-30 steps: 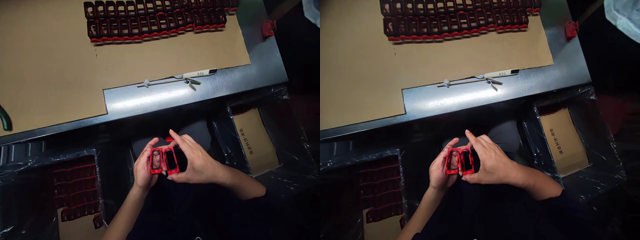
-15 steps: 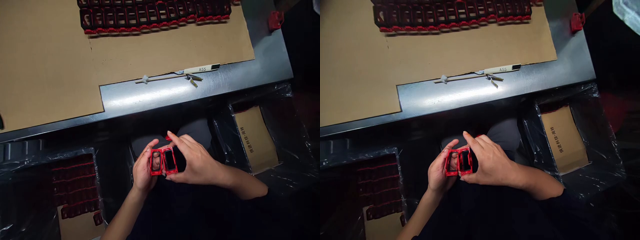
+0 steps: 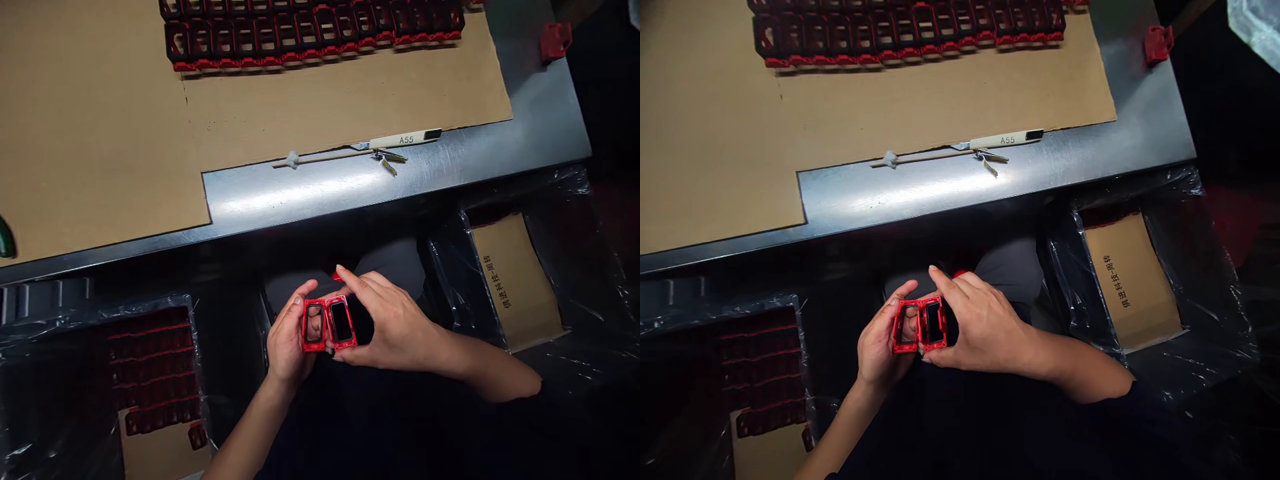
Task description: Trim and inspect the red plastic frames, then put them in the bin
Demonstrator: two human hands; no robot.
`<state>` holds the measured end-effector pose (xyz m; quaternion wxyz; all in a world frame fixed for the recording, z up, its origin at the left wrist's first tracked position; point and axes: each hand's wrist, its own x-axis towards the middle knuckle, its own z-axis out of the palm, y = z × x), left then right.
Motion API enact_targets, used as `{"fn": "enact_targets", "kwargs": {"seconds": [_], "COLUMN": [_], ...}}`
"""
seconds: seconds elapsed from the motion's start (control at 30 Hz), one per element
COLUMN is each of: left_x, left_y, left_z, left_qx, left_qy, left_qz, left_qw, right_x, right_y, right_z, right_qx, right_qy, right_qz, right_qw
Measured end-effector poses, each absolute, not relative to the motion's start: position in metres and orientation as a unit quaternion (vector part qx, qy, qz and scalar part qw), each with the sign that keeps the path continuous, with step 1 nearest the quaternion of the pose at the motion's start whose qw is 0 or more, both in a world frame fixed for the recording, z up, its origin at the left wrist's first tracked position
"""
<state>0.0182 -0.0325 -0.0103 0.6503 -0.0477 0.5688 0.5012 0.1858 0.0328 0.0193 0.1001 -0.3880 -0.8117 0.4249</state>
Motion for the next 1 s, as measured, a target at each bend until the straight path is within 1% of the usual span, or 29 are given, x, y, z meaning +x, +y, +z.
{"fn": "enact_targets", "kwargs": {"seconds": [0.27,0.73,0.83,0.93,1.0], "left_x": [0.019,0.017,0.017,0.019,0.021], "left_y": [-0.032,-0.034,-0.033,-0.032,-0.031], "left_z": [-0.009,-0.013,-0.015,-0.015,-0.013], "left_qx": [-0.045,-0.077,-0.064,-0.019,0.018], "left_qy": [0.576,0.544,0.534,0.507,0.494], "left_qz": [0.488,0.495,0.504,0.519,0.517], "left_qw": [0.654,0.674,0.676,0.688,0.699], "right_x": [0.188,0.186,0.187,0.185,0.184], "right_y": [0.032,0.032,0.033,0.033,0.031], "right_z": [0.017,0.022,0.012,-0.007,-0.021], "right_qx": [-0.384,-0.390,-0.380,-0.352,-0.331], "right_qy": [-0.816,-0.808,-0.796,-0.760,-0.733], "right_qz": [0.420,0.431,0.451,0.504,0.543], "right_qw": [0.104,0.099,0.139,0.210,0.239]}}
